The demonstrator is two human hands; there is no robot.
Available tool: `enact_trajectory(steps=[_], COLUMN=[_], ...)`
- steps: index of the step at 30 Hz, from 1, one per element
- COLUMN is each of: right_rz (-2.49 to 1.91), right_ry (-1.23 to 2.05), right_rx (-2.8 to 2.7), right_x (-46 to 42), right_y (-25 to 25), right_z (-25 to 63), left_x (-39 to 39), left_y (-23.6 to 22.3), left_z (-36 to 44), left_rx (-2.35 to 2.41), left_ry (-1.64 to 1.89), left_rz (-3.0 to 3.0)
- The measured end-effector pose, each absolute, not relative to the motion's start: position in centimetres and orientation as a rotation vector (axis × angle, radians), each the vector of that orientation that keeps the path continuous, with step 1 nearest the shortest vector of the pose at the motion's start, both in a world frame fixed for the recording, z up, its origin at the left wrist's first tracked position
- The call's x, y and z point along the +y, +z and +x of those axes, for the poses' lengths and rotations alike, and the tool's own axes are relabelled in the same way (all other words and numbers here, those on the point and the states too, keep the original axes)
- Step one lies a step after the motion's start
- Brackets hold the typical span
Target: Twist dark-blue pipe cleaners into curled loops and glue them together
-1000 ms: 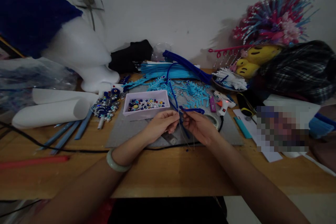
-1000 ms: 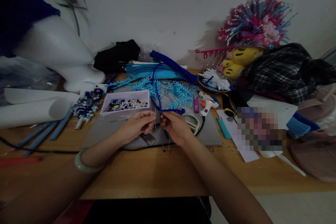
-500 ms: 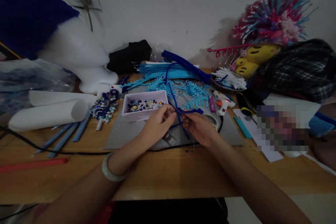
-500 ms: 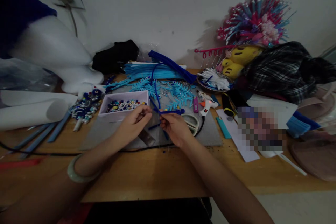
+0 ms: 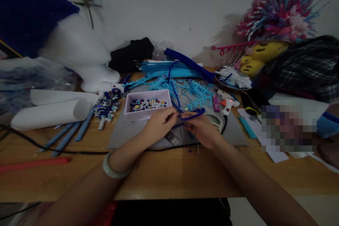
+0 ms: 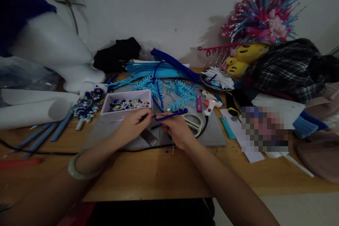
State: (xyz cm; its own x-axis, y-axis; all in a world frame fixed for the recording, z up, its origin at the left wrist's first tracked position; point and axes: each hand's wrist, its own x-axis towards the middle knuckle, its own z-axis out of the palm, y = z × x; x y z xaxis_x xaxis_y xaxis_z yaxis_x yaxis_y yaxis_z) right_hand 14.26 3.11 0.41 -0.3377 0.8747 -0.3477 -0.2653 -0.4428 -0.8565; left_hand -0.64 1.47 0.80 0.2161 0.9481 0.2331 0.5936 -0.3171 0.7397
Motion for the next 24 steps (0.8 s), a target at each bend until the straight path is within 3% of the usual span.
enact_trajectory(steps=[5,13,24], right_rz=[-1.114,-1.241,-1.174], right_ry=[1.825,1.412,1.718], right_rx=[-1.049,-1.506,-1.18], right_x=[3.1,3.4,2.8], right_y=[0.3,-0.6,0.8], right_z=[14.2,13.9,14.0], left_x=[1.2,1.1,1.1], left_y=[0.8,0.5,0.4], left_z=[-0.4,-0.2,-0.2], left_rx=[1.396,1.426,1.417], left_ry=[0.982,1.028,1.084], left_rz=[1.871,1.749,1.604])
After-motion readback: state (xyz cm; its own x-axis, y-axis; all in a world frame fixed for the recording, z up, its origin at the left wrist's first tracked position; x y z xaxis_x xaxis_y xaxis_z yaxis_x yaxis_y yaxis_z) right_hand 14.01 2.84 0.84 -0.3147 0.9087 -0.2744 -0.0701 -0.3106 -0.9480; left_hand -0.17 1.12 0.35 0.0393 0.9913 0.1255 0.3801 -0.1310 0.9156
